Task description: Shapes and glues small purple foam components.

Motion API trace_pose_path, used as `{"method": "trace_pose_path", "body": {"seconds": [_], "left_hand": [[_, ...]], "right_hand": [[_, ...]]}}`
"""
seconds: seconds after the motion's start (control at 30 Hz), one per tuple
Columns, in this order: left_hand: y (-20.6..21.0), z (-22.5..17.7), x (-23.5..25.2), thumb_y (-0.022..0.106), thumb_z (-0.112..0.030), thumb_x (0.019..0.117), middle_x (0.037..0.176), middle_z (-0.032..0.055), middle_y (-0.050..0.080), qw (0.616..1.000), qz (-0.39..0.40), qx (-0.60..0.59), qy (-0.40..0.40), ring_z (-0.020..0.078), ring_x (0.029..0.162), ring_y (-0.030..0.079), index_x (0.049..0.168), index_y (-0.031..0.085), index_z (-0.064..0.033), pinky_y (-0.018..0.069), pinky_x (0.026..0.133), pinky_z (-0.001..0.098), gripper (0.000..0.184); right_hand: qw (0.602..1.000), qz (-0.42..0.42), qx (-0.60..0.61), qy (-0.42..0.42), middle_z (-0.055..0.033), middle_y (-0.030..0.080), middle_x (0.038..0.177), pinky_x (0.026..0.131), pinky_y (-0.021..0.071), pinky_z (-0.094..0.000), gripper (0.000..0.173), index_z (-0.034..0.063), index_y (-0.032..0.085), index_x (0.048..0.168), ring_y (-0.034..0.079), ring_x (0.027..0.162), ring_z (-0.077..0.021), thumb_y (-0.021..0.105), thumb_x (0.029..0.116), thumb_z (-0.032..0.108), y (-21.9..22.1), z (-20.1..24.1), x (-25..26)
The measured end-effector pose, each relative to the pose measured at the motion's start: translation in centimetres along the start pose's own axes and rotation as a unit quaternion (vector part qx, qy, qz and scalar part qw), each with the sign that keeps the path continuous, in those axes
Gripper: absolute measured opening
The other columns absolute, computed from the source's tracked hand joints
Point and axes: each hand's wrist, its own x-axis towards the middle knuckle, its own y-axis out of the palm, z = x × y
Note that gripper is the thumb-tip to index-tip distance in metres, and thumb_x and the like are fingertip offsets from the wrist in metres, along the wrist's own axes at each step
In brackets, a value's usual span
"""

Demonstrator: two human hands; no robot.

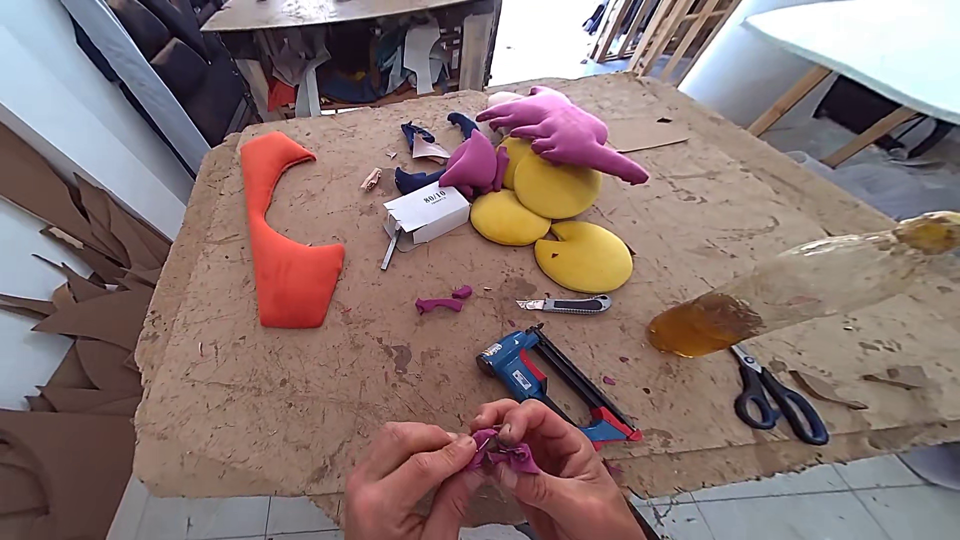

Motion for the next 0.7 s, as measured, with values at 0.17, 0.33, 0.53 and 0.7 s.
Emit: {"method": "trace_pose_path", "body": {"seconds": [0.17,0.33,0.53,0.7], "left_hand": [[-0.2,1.0,-0.5,0.074,-0.021,0.0949,0.098,-0.0006,0.073,0.997,0.024,0.069,-0.011,0.0083,0.097,0.068,0.102,0.079,-0.0137,0.0585,0.084,0.0242,0.012],[0.7,1.9,-1.9,0.064,-0.019,0.0986,0.095,0.0049,0.071,0.983,0.047,0.178,-0.015,0.0074,0.091,0.068,0.094,0.075,-0.0085,0.0589,0.080,0.0203,0.016],[0.7,2.9,-1.6,0.056,-0.028,0.1044,0.092,0.0017,0.071,0.986,0.058,0.126,-0.097,0.0023,0.078,0.066,0.092,0.075,-0.0084,0.0568,0.067,0.0182,0.029],[1.1,3.4,-1.2,0.067,-0.038,0.0998,0.123,0.0119,0.067,0.969,0.130,-0.134,-0.164,0.0157,0.092,0.071,0.141,0.054,0.0027,0.0639,0.075,0.0329,0.059]], "right_hand": [[0.982,-0.024,-0.189,0.014,-0.0095,0.072,0.113,0.078,0.0622,-0.0277,0.019,0.0047,0.065,0.108,0.072,0.095,-0.0136,0.073,0.0913,0.005,-0.2,-0.5,-0.2],[0.953,-0.040,-0.285,0.095,-0.0091,0.074,0.108,0.074,0.0655,-0.0315,0.018,0.0006,0.066,0.104,0.075,0.087,-0.0157,0.074,0.0882,0.000,-0.4,-1.0,-1.1],[0.949,-0.058,-0.290,0.113,-0.0069,0.076,0.093,0.067,0.0654,-0.0316,0.016,-0.0009,0.069,0.110,0.075,0.076,-0.0144,0.070,0.0941,0.003,-0.6,-1.2,-1.2],[0.954,-0.186,-0.141,0.189,-0.0126,0.075,0.081,0.056,0.0645,-0.0338,0.020,-0.0027,0.065,0.113,0.074,0.065,-0.0204,0.066,0.0995,0.012,-1.4,-0.4,-0.4]]}}
